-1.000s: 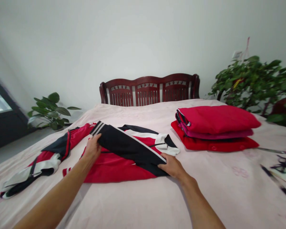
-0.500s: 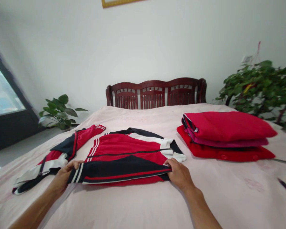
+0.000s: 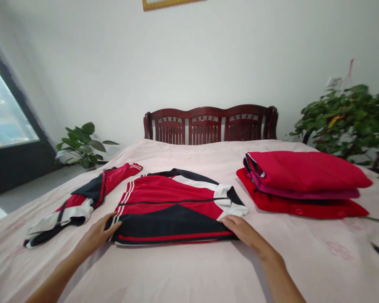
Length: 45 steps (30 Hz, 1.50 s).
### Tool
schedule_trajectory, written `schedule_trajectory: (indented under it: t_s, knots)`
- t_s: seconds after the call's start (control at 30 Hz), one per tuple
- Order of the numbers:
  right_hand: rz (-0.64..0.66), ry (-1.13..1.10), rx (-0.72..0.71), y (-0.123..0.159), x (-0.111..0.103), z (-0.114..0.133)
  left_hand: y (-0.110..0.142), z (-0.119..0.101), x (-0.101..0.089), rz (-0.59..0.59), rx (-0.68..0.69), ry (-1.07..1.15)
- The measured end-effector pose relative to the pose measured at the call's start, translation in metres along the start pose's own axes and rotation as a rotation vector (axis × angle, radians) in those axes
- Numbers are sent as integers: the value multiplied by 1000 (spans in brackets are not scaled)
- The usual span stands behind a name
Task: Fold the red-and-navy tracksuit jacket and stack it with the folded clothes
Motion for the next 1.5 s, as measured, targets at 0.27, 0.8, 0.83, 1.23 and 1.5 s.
schedule_trajectory:
  t_s: [0.27, 0.8, 0.83, 1.23, 1.5]
  knots:
    - [-142, 294, -28, -14, 6, 4, -10, -20, -15, 19, 85, 13]
    - [-755, 71, 226, 29, -68, -65, -5, 16, 3, -151, -71, 134]
    - [-774, 56, 245, 31, -70, -68, -6, 17, 2, -161, -78, 133]
    - [-622, 260, 299, 15, -61, -72, -5, 8, -3, -176, -53, 118]
    - [-589, 259, 335, 12, -61, -75, -6, 14, 1, -156, -102, -11]
Point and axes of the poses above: each hand's wrist, its own y-axis away from the middle knuckle, its own x-axis out of the palm, z = x × y, the point moved 10 cm from there along -y, towards the middle knuckle, and after that the axes turned 8 degrees about z, right-handed, at the moved point
